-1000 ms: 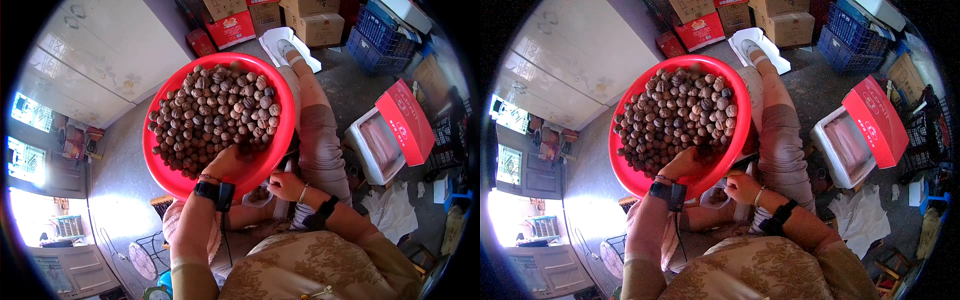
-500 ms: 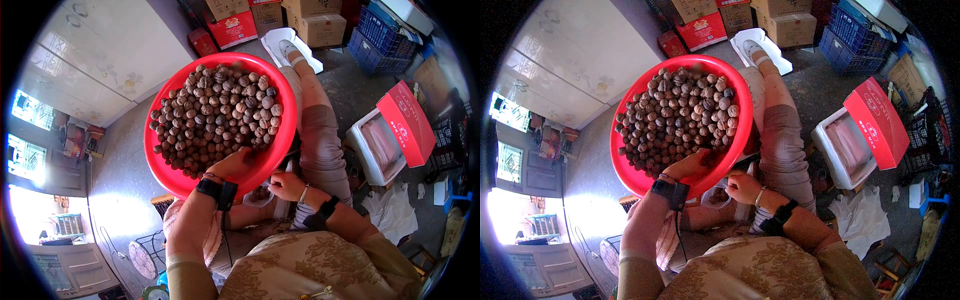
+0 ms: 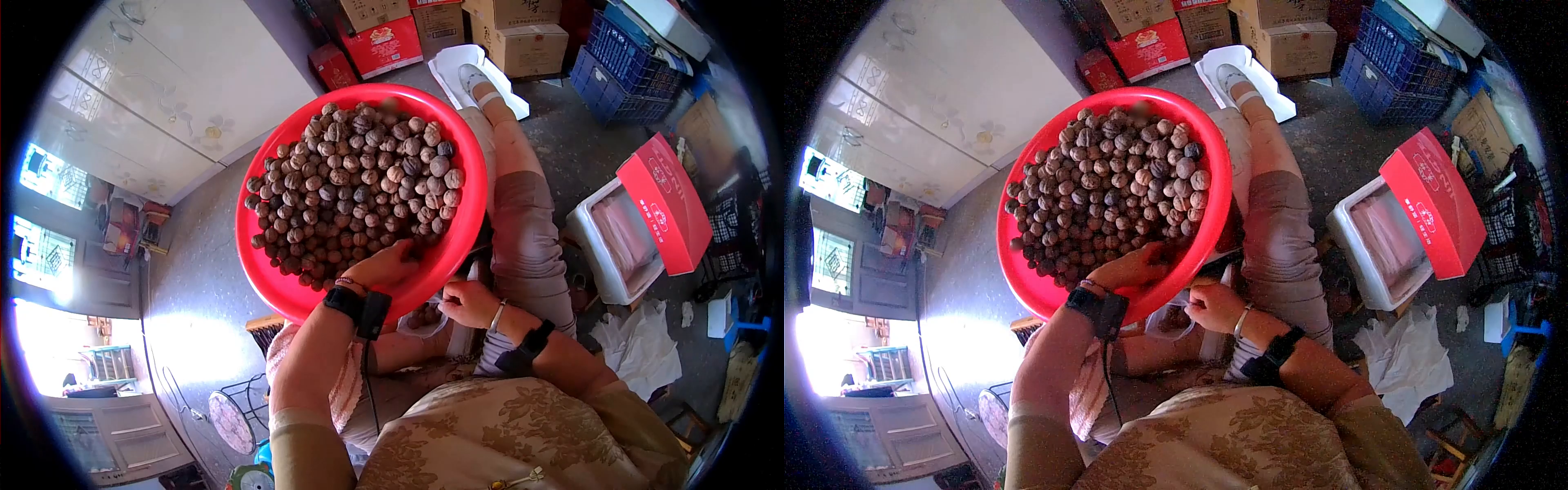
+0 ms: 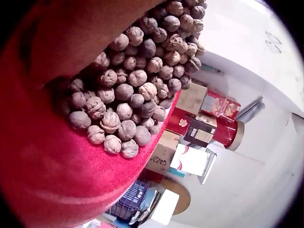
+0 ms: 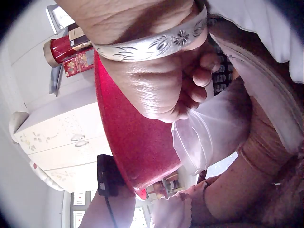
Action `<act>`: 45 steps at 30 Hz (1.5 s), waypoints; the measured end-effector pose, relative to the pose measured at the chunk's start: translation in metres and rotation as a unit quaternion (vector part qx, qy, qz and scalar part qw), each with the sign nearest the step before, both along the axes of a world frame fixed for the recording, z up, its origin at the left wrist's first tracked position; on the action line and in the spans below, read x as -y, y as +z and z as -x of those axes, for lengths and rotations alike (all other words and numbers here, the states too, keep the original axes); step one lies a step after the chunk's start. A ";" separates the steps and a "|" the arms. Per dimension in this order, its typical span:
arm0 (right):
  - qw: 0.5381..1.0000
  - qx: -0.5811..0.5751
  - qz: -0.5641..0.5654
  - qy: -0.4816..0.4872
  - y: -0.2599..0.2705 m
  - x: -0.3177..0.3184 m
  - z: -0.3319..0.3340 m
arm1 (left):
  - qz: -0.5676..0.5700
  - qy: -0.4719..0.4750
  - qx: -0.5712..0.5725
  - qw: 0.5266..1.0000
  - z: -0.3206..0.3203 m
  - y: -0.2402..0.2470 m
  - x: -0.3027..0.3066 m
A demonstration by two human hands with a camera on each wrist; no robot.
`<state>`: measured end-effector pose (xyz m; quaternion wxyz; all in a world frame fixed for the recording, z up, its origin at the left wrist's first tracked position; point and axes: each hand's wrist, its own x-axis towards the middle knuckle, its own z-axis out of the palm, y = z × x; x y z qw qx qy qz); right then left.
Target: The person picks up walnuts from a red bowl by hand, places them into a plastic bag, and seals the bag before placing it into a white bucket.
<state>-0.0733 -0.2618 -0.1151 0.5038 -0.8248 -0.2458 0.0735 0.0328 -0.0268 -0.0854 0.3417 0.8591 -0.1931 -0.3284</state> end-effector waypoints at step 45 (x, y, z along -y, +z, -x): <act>0.999 -0.032 0.011 -0.001 0.000 0.000 0.001 | -0.040 0.007 0.055 0.998 0.000 -0.007 -0.002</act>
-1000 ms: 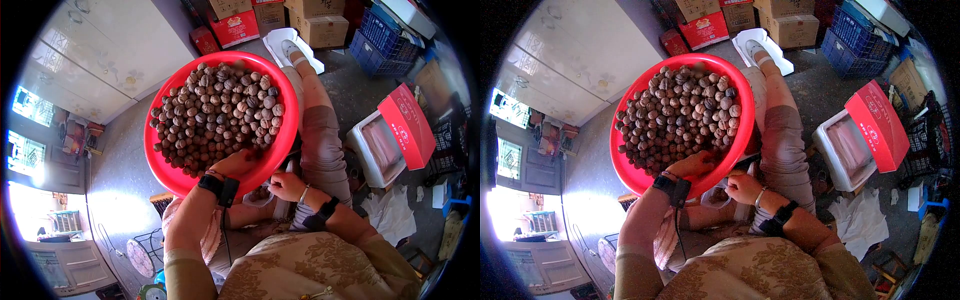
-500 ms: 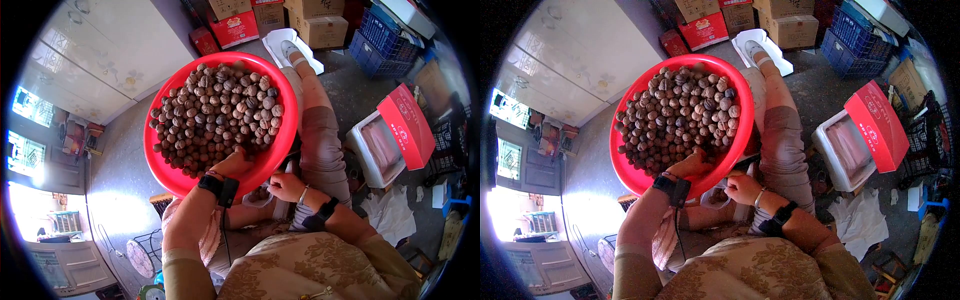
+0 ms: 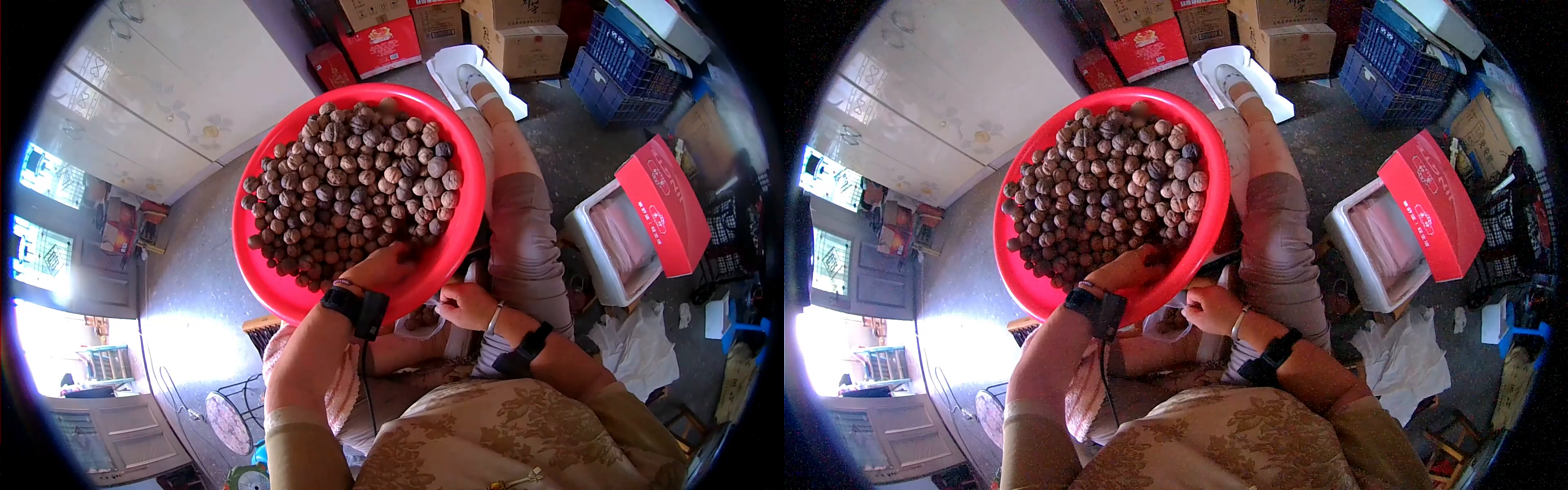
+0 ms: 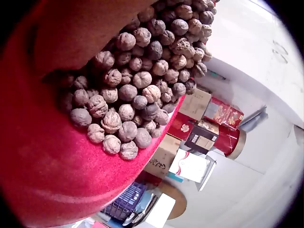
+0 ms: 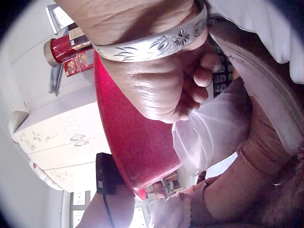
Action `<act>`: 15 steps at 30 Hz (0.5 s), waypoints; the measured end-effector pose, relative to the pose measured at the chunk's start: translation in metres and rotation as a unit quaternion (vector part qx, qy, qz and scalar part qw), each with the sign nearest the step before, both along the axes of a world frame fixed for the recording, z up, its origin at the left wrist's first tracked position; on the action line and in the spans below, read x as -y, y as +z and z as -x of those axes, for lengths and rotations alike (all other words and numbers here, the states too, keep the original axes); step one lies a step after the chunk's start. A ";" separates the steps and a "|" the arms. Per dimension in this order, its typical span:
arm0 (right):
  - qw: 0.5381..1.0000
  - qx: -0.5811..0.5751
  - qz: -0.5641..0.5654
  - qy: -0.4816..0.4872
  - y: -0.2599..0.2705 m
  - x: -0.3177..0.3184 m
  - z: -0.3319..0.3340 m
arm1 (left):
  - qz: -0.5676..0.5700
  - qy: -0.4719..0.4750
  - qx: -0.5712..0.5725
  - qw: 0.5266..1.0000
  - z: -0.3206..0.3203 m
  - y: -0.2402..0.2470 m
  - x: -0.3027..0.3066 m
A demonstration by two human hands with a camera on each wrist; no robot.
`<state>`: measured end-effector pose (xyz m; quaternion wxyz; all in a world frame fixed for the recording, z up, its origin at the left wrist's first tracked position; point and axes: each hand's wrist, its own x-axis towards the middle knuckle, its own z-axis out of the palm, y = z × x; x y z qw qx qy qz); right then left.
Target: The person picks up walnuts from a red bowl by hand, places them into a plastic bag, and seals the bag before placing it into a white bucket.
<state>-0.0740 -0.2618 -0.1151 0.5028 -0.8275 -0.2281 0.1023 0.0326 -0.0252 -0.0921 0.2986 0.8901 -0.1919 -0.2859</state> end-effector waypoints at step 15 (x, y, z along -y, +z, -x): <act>1.000 0.006 0.007 0.003 0.003 0.001 0.000 | -0.006 0.006 -0.055 0.998 0.005 0.029 0.012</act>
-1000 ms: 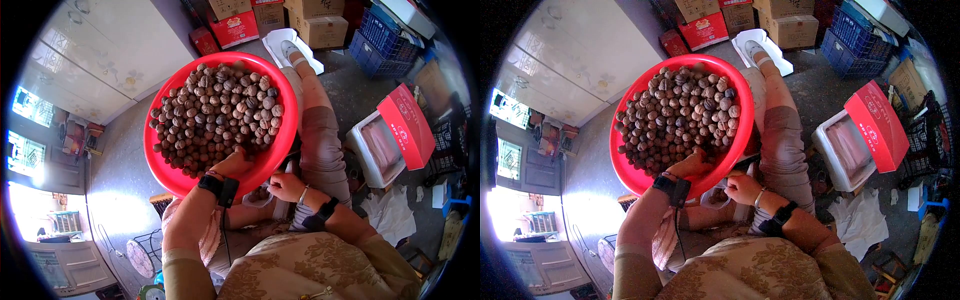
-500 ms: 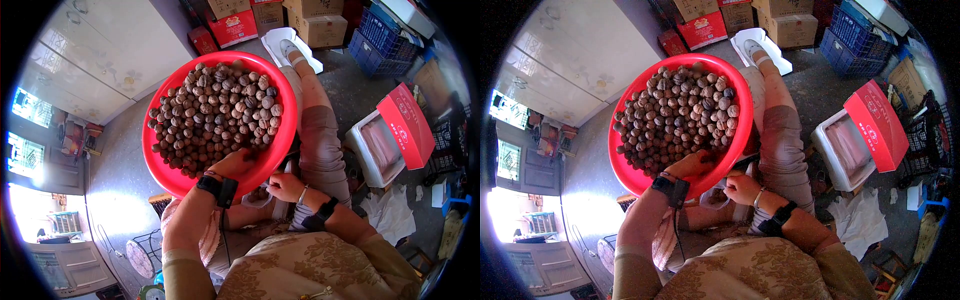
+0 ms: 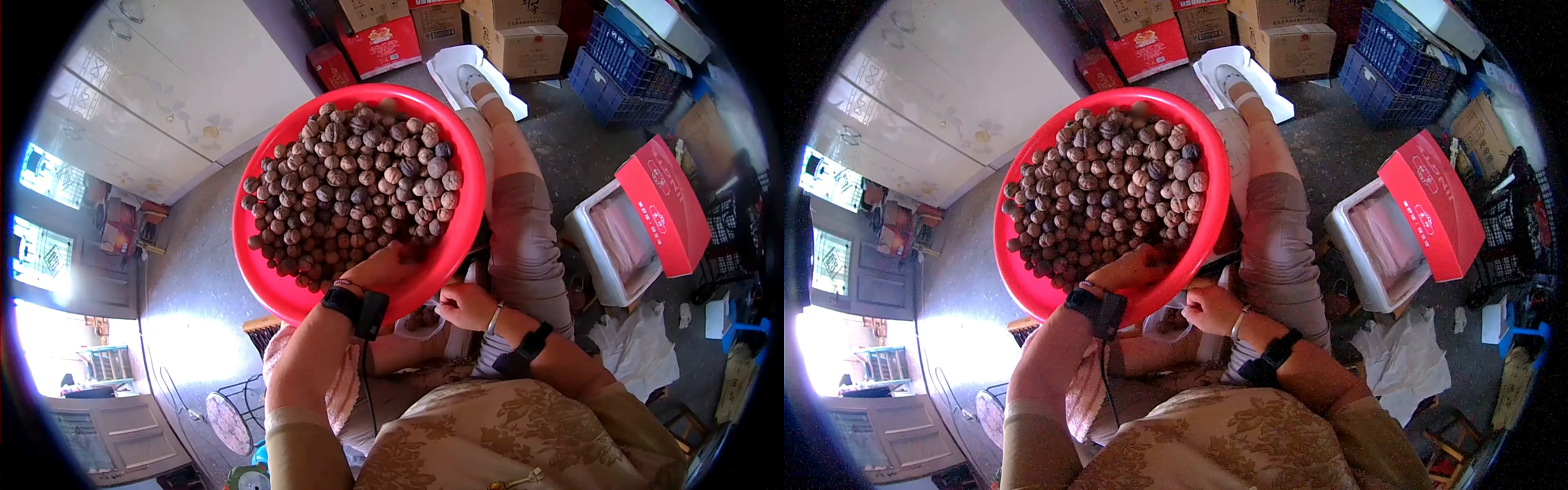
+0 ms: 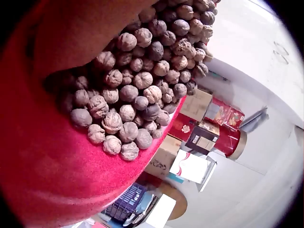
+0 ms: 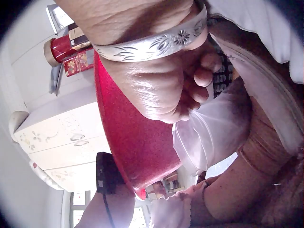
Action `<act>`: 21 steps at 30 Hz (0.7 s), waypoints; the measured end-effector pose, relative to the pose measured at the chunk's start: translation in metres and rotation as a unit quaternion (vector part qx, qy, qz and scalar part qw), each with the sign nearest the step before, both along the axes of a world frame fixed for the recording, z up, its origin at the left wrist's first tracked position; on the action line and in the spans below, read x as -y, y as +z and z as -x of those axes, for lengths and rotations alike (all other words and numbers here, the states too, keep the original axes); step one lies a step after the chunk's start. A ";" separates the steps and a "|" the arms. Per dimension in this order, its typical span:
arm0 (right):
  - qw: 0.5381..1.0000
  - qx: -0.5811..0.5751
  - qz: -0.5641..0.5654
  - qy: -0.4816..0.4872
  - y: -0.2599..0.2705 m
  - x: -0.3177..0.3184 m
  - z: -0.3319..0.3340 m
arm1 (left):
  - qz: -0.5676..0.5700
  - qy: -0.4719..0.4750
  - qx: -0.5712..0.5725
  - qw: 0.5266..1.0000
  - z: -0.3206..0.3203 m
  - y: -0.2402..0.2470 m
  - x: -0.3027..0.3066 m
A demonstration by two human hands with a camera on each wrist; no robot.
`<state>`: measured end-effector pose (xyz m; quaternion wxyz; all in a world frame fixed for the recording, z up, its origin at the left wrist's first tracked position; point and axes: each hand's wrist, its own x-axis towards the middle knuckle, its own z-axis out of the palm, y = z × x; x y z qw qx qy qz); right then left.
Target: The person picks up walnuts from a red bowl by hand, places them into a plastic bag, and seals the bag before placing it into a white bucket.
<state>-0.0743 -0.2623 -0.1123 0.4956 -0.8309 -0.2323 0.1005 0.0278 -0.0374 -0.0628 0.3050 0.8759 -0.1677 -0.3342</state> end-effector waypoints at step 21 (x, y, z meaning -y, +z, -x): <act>1.000 -0.017 0.001 0.004 0.002 0.000 0.000 | -0.018 0.102 0.039 0.994 -0.005 -0.026 -0.005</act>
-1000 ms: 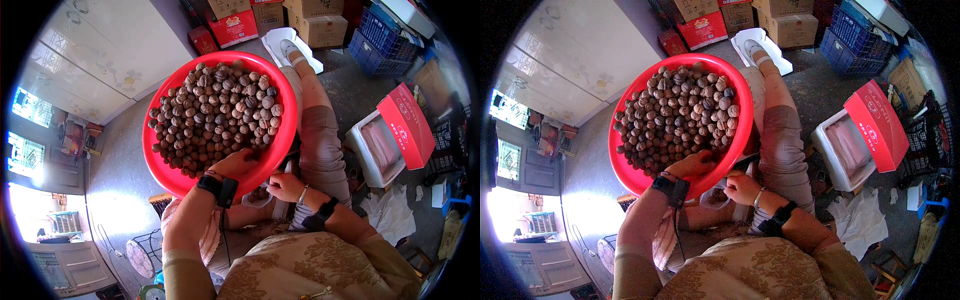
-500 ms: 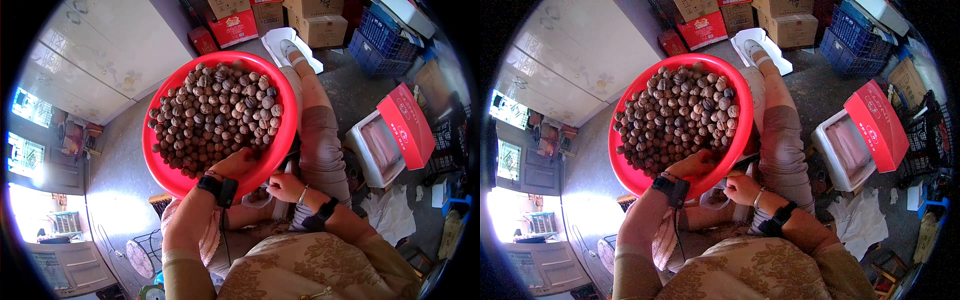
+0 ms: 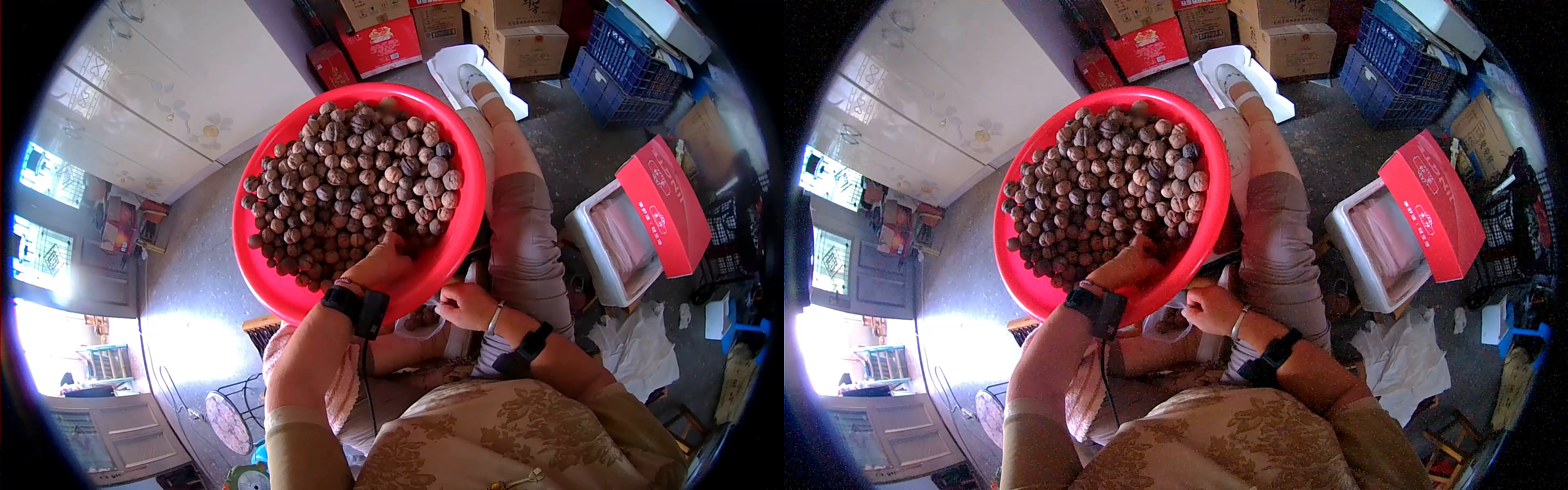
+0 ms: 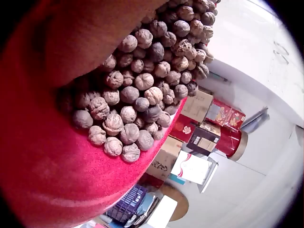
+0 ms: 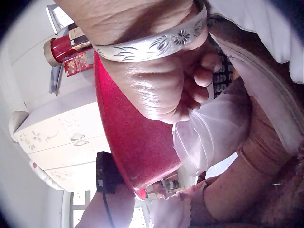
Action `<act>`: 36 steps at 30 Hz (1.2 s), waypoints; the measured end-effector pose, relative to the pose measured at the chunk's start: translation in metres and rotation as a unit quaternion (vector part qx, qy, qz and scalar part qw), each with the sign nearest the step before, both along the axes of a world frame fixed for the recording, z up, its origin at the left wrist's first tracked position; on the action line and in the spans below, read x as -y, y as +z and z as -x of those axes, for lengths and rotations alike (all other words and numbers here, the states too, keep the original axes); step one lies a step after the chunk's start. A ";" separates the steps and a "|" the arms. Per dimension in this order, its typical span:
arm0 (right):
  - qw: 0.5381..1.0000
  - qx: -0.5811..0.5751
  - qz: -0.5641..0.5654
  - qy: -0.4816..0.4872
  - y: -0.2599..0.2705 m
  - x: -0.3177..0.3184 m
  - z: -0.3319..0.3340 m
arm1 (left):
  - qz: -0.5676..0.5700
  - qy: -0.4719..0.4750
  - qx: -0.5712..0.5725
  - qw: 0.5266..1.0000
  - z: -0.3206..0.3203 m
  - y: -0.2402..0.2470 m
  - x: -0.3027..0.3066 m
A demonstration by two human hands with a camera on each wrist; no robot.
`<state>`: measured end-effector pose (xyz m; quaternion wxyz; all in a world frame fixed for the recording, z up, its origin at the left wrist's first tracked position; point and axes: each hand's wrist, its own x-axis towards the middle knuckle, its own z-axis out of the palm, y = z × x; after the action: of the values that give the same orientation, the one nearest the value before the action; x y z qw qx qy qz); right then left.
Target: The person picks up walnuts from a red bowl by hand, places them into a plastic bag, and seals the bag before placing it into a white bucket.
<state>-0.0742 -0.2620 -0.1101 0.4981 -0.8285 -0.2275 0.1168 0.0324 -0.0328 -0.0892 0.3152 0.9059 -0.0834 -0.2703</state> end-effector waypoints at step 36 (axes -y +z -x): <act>0.999 -0.005 -0.019 -0.026 -0.016 0.003 0.000 | 0.512 0.205 -0.063 0.832 0.044 0.131 -0.014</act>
<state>-0.0739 -0.2648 -0.1263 0.5180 -0.8237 -0.2062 0.1035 -0.0118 -0.0186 0.0416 0.7865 0.5924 -0.0024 -0.1746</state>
